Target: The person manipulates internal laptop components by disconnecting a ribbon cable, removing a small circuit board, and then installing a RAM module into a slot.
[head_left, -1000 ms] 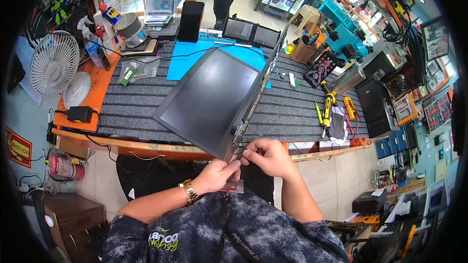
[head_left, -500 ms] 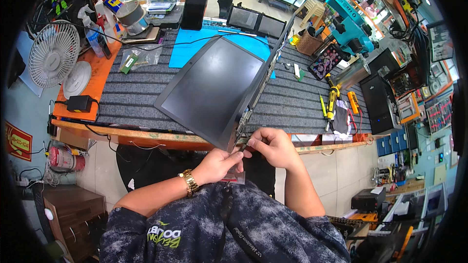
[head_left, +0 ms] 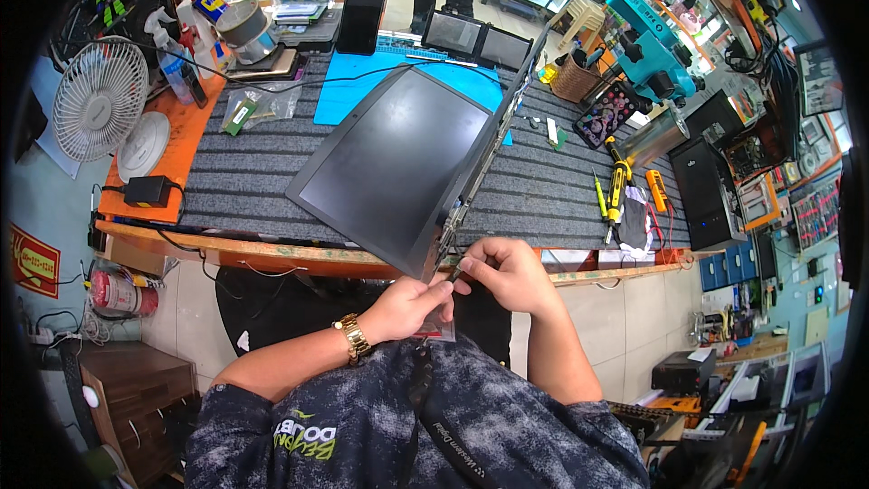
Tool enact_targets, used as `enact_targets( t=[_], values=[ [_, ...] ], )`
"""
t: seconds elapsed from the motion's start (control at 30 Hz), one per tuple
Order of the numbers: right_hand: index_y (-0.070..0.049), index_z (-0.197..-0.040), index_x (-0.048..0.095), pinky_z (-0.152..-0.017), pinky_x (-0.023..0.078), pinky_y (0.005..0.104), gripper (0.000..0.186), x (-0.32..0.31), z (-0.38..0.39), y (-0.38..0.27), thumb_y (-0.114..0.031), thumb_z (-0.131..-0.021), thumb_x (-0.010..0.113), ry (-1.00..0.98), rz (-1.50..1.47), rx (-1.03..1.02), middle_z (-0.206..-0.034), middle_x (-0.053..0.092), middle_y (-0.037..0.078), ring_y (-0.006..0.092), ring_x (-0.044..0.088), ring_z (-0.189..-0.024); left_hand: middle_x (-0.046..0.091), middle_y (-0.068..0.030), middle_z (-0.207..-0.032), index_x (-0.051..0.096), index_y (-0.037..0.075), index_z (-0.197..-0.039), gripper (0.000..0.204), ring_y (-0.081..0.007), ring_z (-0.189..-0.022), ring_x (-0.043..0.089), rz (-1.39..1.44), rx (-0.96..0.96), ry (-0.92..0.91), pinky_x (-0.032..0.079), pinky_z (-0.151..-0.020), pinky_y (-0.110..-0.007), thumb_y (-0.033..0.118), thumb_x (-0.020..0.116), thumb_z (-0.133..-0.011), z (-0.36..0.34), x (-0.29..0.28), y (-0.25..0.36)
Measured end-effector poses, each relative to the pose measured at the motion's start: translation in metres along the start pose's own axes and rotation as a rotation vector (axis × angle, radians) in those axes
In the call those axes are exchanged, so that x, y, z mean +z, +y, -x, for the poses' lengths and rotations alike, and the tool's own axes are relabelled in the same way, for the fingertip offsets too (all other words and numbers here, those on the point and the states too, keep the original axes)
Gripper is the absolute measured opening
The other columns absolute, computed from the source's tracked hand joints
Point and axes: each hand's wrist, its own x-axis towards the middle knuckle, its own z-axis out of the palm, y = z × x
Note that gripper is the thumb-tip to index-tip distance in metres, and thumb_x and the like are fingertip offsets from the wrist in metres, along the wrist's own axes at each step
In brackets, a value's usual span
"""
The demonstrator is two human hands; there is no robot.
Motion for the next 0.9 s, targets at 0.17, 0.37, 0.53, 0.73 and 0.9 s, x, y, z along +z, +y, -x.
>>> enact_targets(
  t=[0.17,0.37,0.53,0.73,0.9],
  values=[
    [0.005,-0.096,0.074,-0.073,0.059,0.0304,0.021,0.000,0.000,0.003,-0.013,-0.106,0.070,-0.004,0.014,-0.015,-0.081,0.079,0.007,0.0116,0.073,-0.077,0.069,0.0022,-0.086,0.071,0.002,-0.132,0.044,-0.0076,-0.087,0.061,0.026,0.022,-0.009,0.050,-0.088,-0.029,0.035,0.044,-0.122,0.000,0.000,-0.001],
    [0.004,-0.095,0.075,-0.075,0.059,0.0323,0.020,0.000,-0.001,0.003,-0.012,-0.105,0.070,-0.011,0.046,-0.032,-0.079,0.079,0.006,0.0141,0.073,-0.077,0.068,0.0010,-0.086,0.070,0.001,-0.128,0.040,-0.0080,-0.085,0.061,0.130,0.059,0.011,0.050,-0.084,-0.028,0.033,0.046,-0.122,-0.004,0.004,-0.002],
    [0.003,-0.094,0.077,-0.074,0.059,0.0329,0.020,-0.001,-0.003,0.005,-0.013,-0.104,0.071,-0.005,0.114,-0.021,-0.079,0.079,0.006,0.0151,0.073,-0.076,0.073,-0.0036,-0.091,0.069,-0.001,-0.127,0.034,-0.0102,-0.090,0.069,0.226,0.088,0.087,0.055,-0.085,-0.030,0.028,0.051,-0.121,-0.006,0.013,-0.004],
    [0.004,-0.095,0.078,-0.071,0.059,0.0319,0.021,0.003,-0.006,0.011,-0.016,-0.102,0.074,0.027,0.062,0.010,-0.082,0.081,0.009,0.0144,0.075,-0.075,0.080,-0.0101,-0.103,0.069,-0.003,-0.134,0.036,-0.0125,-0.097,0.074,0.116,0.083,0.081,0.058,-0.090,-0.030,0.027,0.054,-0.120,-0.008,0.006,-0.003],
    [0.002,-0.098,0.080,-0.066,0.053,0.0281,0.018,0.004,-0.005,0.015,-0.015,-0.103,0.075,0.047,0.010,-0.005,-0.081,0.078,0.002,0.0071,0.063,-0.071,0.082,-0.0138,-0.106,0.069,-0.003,-0.140,0.042,-0.0198,-0.104,0.078,-0.028,0.051,0.140,0.058,-0.095,-0.034,0.031,0.060,-0.116,0.003,0.003,0.010]
  ],
)
